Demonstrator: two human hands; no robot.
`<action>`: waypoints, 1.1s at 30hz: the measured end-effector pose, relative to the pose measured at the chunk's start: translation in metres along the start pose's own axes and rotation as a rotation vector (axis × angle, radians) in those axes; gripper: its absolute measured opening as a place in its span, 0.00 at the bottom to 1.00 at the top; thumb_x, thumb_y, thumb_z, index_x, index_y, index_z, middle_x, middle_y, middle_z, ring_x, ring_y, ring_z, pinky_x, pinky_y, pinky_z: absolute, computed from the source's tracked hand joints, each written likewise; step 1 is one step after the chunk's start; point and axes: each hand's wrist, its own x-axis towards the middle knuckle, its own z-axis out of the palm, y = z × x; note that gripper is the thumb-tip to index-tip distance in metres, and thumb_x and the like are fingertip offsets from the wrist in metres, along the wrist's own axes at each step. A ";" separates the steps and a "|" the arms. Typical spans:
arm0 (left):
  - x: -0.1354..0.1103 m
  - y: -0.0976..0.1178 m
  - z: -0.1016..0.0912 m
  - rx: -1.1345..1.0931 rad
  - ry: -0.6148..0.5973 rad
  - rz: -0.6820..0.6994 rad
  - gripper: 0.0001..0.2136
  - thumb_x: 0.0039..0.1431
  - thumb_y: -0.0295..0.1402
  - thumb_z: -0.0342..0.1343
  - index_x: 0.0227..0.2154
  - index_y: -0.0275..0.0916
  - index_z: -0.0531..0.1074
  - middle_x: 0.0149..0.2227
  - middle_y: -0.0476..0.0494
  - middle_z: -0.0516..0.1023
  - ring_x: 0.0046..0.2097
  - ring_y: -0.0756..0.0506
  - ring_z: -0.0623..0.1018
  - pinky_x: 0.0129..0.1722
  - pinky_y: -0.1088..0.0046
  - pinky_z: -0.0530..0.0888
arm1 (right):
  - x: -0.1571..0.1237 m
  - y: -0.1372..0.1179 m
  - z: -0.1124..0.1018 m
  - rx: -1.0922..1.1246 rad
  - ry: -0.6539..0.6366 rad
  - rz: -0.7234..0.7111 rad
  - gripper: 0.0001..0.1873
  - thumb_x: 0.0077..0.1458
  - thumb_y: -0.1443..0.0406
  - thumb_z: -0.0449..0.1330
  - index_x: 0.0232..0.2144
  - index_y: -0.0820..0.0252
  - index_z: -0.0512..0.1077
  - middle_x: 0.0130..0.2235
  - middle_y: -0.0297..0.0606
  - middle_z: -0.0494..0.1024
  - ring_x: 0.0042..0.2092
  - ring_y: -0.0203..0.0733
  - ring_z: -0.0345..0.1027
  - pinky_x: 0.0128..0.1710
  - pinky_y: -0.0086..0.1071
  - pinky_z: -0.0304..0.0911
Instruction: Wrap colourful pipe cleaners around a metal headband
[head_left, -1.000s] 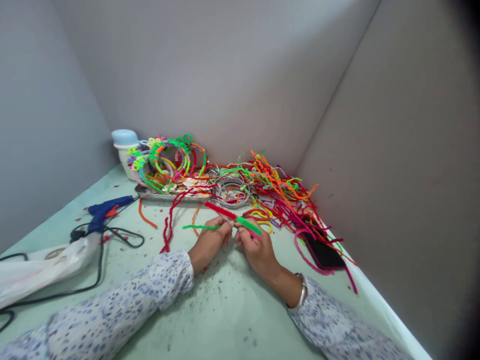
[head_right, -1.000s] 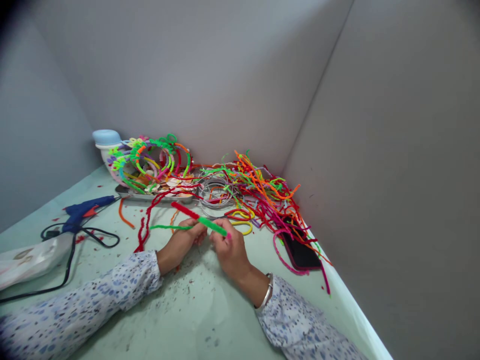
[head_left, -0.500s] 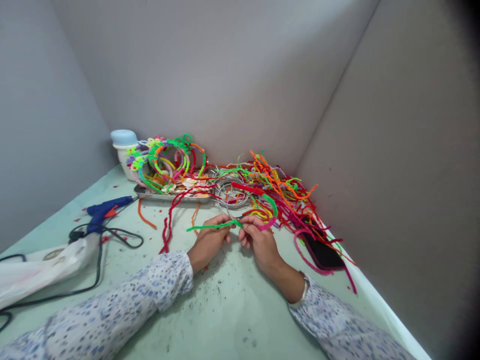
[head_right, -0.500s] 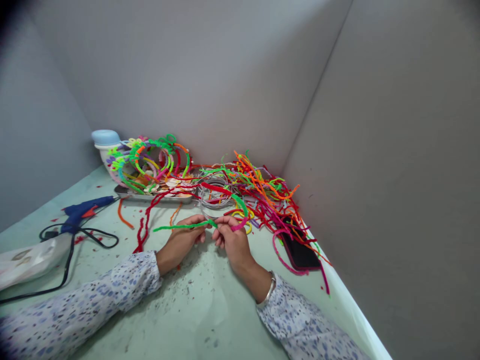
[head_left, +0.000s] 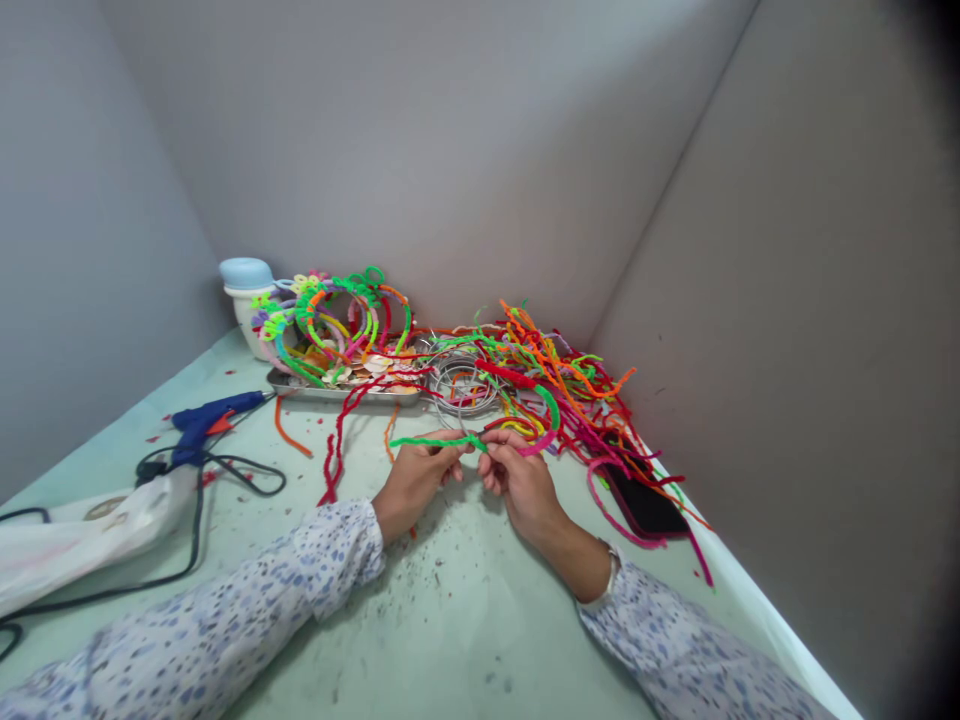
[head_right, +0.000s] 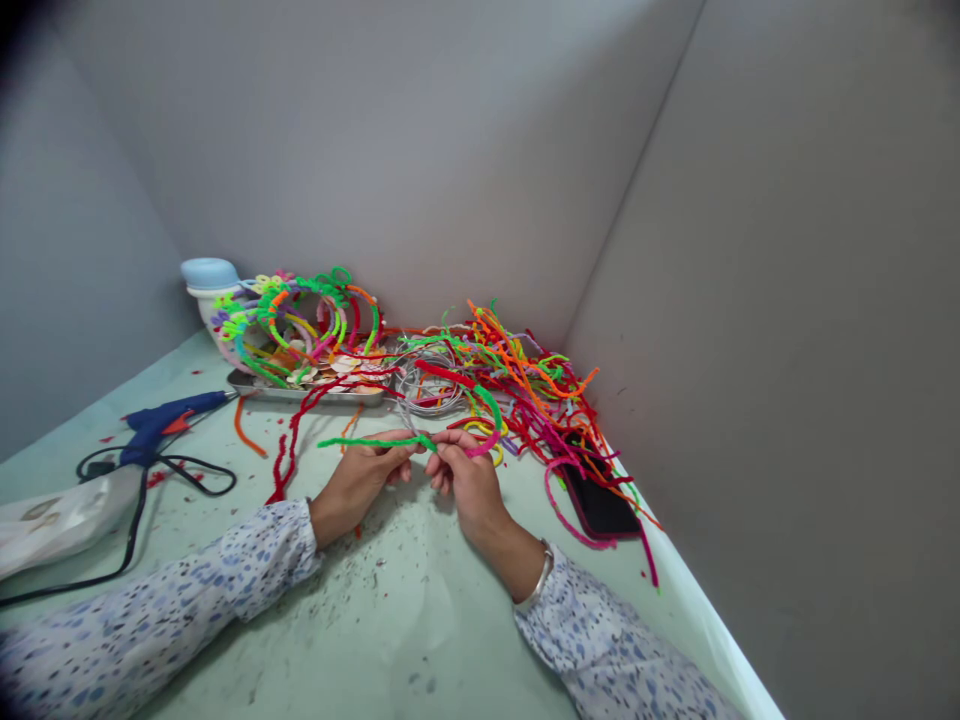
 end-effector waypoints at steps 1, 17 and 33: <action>0.000 0.000 0.000 0.003 0.000 0.002 0.16 0.49 0.41 0.59 0.35 0.33 0.77 0.17 0.52 0.70 0.20 0.53 0.64 0.21 0.78 0.59 | 0.000 0.000 0.000 0.003 -0.002 0.002 0.09 0.46 0.63 0.57 0.32 0.59 0.68 0.19 0.28 0.72 0.18 0.31 0.60 0.15 0.23 0.51; 0.008 -0.016 -0.006 0.034 -0.020 0.052 0.13 0.51 0.41 0.58 0.25 0.35 0.75 0.18 0.50 0.71 0.20 0.53 0.65 0.21 0.77 0.60 | 0.000 0.002 -0.001 -0.078 -0.027 -0.035 0.08 0.48 0.63 0.56 0.32 0.59 0.68 0.20 0.28 0.72 0.18 0.31 0.61 0.17 0.24 0.52; 0.005 -0.012 -0.008 0.037 -0.063 0.077 0.13 0.53 0.42 0.57 0.29 0.36 0.75 0.18 0.52 0.69 0.21 0.53 0.64 0.22 0.78 0.59 | -0.005 -0.003 0.000 -0.169 -0.061 -0.089 0.06 0.52 0.64 0.55 0.33 0.59 0.68 0.21 0.28 0.72 0.20 0.31 0.61 0.19 0.24 0.54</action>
